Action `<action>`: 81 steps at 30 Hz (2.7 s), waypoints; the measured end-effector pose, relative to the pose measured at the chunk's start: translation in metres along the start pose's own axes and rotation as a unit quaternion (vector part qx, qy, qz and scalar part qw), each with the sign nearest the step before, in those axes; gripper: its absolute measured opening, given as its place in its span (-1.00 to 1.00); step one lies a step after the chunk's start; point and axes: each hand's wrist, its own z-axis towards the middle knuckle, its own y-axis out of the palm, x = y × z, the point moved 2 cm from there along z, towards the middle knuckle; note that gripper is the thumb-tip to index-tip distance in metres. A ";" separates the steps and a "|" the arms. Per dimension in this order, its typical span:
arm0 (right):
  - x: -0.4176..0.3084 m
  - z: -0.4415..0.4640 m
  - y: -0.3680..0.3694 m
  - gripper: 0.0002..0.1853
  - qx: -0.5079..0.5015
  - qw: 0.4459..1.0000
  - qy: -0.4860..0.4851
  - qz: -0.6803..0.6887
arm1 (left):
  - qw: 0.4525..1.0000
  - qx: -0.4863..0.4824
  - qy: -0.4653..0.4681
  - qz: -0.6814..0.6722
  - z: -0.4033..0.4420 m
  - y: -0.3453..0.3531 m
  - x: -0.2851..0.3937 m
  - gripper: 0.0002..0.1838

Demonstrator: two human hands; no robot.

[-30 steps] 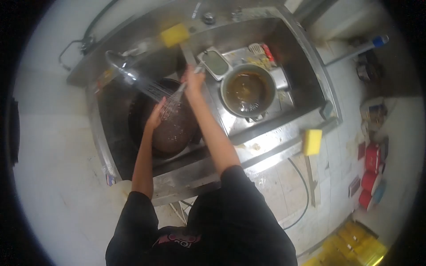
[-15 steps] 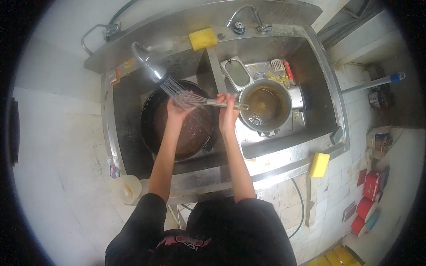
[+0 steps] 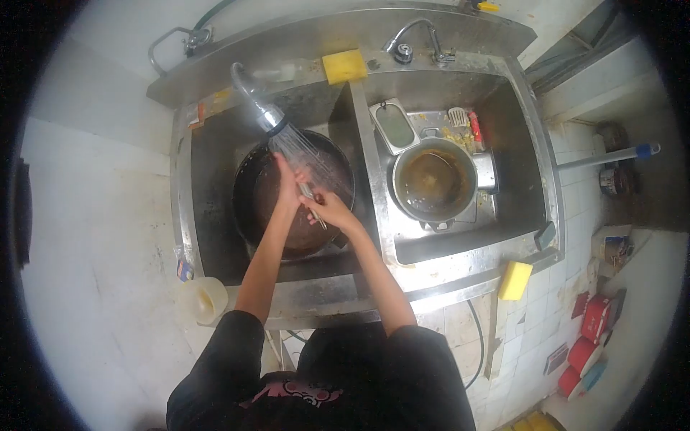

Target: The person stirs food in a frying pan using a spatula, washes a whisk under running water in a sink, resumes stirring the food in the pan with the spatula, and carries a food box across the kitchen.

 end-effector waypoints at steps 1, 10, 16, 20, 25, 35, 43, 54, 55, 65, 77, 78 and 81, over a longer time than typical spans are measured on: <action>0.002 0.007 0.001 -0.47 0.033 0.998 0.032 -0.035 | 0.996 -0.037 -0.010 0.078 0.001 0.001 -0.008 -0.43; 0.033 -0.025 -0.007 -0.78 0.184 0.971 -0.015 -0.149 | 0.964 -0.160 0.028 0.211 -0.023 0.031 -0.016 -0.65; 0.033 -0.041 -0.010 -0.78 0.164 0.976 0.015 -0.143 | 0.983 -0.136 0.050 0.114 -0.031 0.042 -0.014 -0.58; 0.026 -0.045 -0.009 -0.78 0.153 0.978 0.026 -0.139 | 0.982 -0.143 0.041 0.113 -0.024 0.041 -0.013 -0.55; -0.005 -0.068 -0.022 -0.70 0.263 0.858 -0.081 -0.433 | 0.980 -0.169 -0.043 -0.097 -0.005 0.034 -0.008 -0.49; -0.069 -0.124 -0.125 -0.65 0.190 0.645 -0.055 -0.738 | 0.977 -0.011 -0.115 -0.181 0.020 0.011 -0.030 -0.58; -0.064 -0.136 -0.132 -0.58 0.171 0.624 -0.025 -0.762 | 0.983 -0.011 -0.103 -0.152 0.015 0.006 -0.035 -0.61; -0.047 -0.132 -0.143 -0.58 0.166 0.614 0.044 -0.770 | 0.989 -0.051 -0.091 -0.106 0.014 0.008 -0.034 -0.56; -0.051 -0.134 -0.140 -0.57 0.176 0.639 0.025 -0.748 | 0.989 -0.048 -0.094 -0.105 0.010 0.005 -0.037 -0.56; -0.044 -0.137 -0.134 -0.48 0.189 0.659 -0.087 -0.722 | 0.986 -0.024 -0.094 -0.134 0.013 0.001 -0.030 -0.57; -0.050 -0.140 -0.132 -0.51 0.156 0.631 0.004 -0.760 | 0.990 0.028 -0.098 -0.101 -0.002 0.000 -0.033 -0.60; -0.053 -0.138 -0.131 -0.52 0.177 0.640 -0.015 -0.748 | 0.991 0.030 -0.091 -0.095 0.002 0.003 -0.030 -0.60; -0.052 -0.133 -0.127 -0.57 0.182 0.648 -0.003 -0.739 | 0.992 -0.006 -0.083 -0.092 0.000 0.003 -0.029 -0.60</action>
